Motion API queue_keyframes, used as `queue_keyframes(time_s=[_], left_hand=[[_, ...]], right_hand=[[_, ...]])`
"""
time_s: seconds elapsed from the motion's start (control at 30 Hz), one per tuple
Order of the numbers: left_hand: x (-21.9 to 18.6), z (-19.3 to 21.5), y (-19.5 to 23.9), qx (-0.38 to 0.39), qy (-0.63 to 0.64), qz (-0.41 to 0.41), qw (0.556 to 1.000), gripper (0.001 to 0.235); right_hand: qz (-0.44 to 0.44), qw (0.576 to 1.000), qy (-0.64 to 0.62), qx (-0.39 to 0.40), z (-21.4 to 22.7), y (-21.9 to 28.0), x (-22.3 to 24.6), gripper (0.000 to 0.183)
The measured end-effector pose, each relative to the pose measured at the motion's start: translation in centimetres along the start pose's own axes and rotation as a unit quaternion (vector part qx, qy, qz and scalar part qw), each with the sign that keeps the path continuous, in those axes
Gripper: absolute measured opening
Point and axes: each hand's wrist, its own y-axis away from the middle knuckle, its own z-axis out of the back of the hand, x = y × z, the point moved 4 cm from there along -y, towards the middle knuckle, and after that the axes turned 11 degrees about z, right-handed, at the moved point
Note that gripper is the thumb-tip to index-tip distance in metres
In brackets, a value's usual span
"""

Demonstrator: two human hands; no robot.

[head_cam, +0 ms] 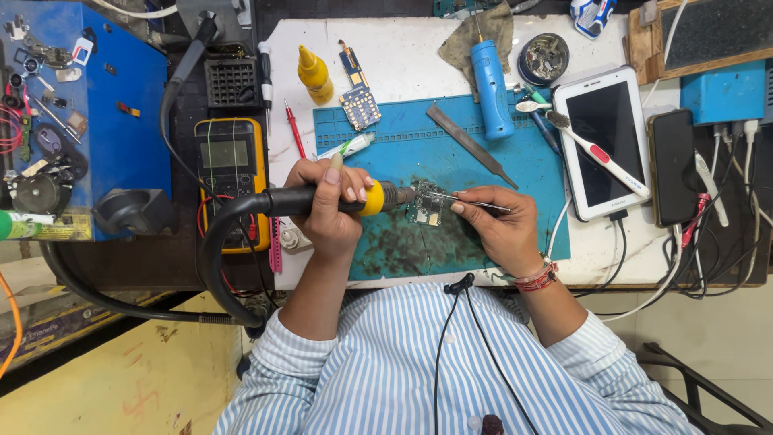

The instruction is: The person uses tweezers to manipulate components on a small circuit board, then applies a liquid from a yellow bottle and scrubs the board with a toothbrush. Finally, they use a hot air gun to heat the board while holding it with tweezers.

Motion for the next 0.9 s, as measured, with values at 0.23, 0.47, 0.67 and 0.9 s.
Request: queue_keyframes(time_s=[0.23, 0.47, 0.67, 0.9], left_hand=[[0.12, 0.12, 0.06, -0.006, 0.005, 0.003, 1.0, 0.02], [0.12, 0.2, 0.05, -0.008, 0.008, 0.001, 1.0, 0.019], [0.32, 0.32, 0.11, -0.005, 0.008, 0.007, 1.0, 0.019], [0.3, 0.33, 0.13, -0.012, 0.008, 0.003, 1.0, 0.019]], right_hand=[[0.006, 1.0, 0.007, 0.007, -0.03, -0.03, -0.07, 0.016], [0.005, 1.0, 0.02, 0.005, -0.14, -0.08, 0.01, 0.016], [0.002, 1.0, 0.027, 0.004, -0.12, -0.12, -0.03, 0.016], [-0.002, 1.0, 0.021, 0.001, -0.25, -0.18, -0.04, 0.016]])
